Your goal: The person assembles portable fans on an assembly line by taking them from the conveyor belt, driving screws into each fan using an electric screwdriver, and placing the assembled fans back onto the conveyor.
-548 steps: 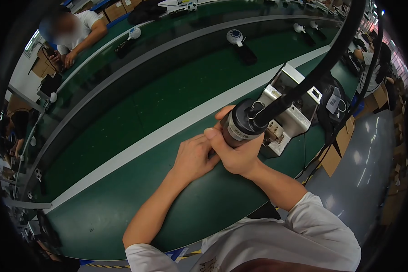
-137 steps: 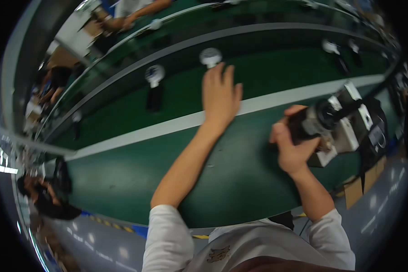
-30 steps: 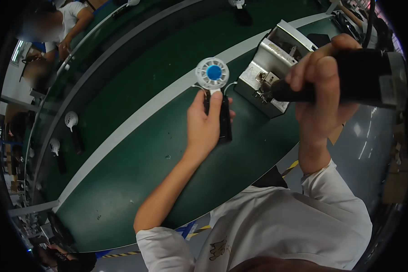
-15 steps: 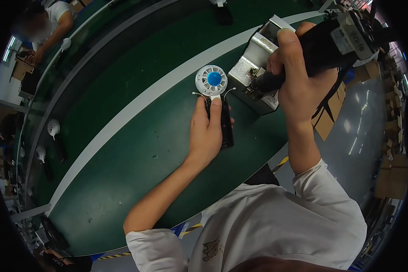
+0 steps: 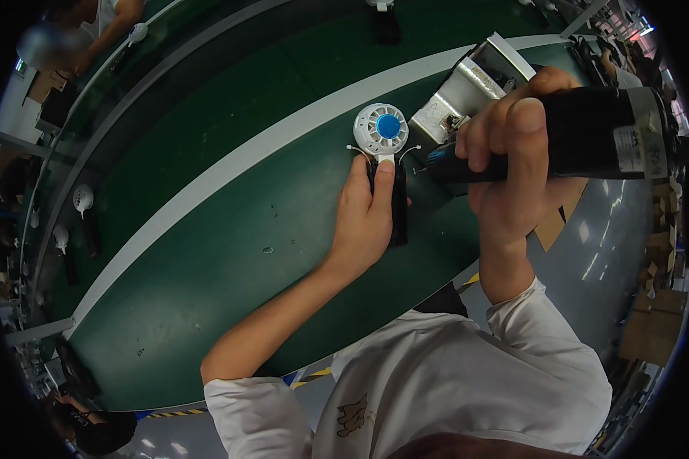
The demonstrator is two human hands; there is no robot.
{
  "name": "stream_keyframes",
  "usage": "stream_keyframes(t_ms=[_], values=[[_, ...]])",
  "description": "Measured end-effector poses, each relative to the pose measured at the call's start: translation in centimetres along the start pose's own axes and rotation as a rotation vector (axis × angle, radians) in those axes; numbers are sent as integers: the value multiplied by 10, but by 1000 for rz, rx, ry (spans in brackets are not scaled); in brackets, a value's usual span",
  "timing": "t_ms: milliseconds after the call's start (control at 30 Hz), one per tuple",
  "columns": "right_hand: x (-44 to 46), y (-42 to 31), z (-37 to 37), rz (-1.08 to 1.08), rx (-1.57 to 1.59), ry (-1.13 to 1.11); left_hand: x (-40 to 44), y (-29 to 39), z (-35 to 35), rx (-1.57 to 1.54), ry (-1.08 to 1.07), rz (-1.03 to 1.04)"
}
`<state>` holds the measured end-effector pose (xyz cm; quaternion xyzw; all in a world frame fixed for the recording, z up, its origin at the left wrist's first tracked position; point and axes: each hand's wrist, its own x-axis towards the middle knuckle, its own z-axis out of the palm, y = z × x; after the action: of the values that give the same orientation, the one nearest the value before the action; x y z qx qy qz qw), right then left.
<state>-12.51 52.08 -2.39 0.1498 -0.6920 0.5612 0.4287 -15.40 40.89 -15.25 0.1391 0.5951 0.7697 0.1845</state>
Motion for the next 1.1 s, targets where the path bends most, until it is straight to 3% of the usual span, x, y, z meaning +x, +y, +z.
stream_keyframes(t_ms=[167,233,267,367,400,467,500,633,767,800,867,1033,1100], values=[[-5,2,-13,15,47,-50,1,-2,3,7,25,-75],[4,-6,-31,-79,222,-138,1,-3,3,-7,25,-65],[20,-4,-47,-228,237,-178,2,-4,5,-6,41,-81],[55,-18,-61,-530,-21,-22,-1,-3,4,-89,48,-96],[61,-11,-57,-535,-25,-27,0,-5,4,-95,45,-92],[65,2,-45,-540,-420,10,-1,-7,2,-73,40,-57],[66,10,-51,-387,-284,-91,0,-8,4,-70,43,-61],[54,5,-55,-563,8,56,2,-8,1,-46,40,-60],[37,-15,-54,-358,216,5,-4,-8,1,-37,34,-61],[31,-14,-51,-358,210,16,-4,-8,2,-30,24,-65],[18,-13,-41,-138,93,24,-4,-7,2,-45,29,-45],[11,9,-28,-80,4,20,-5,-7,2,-45,35,-53],[15,24,-27,-160,-68,120,-1,-8,4,-47,36,-37]])
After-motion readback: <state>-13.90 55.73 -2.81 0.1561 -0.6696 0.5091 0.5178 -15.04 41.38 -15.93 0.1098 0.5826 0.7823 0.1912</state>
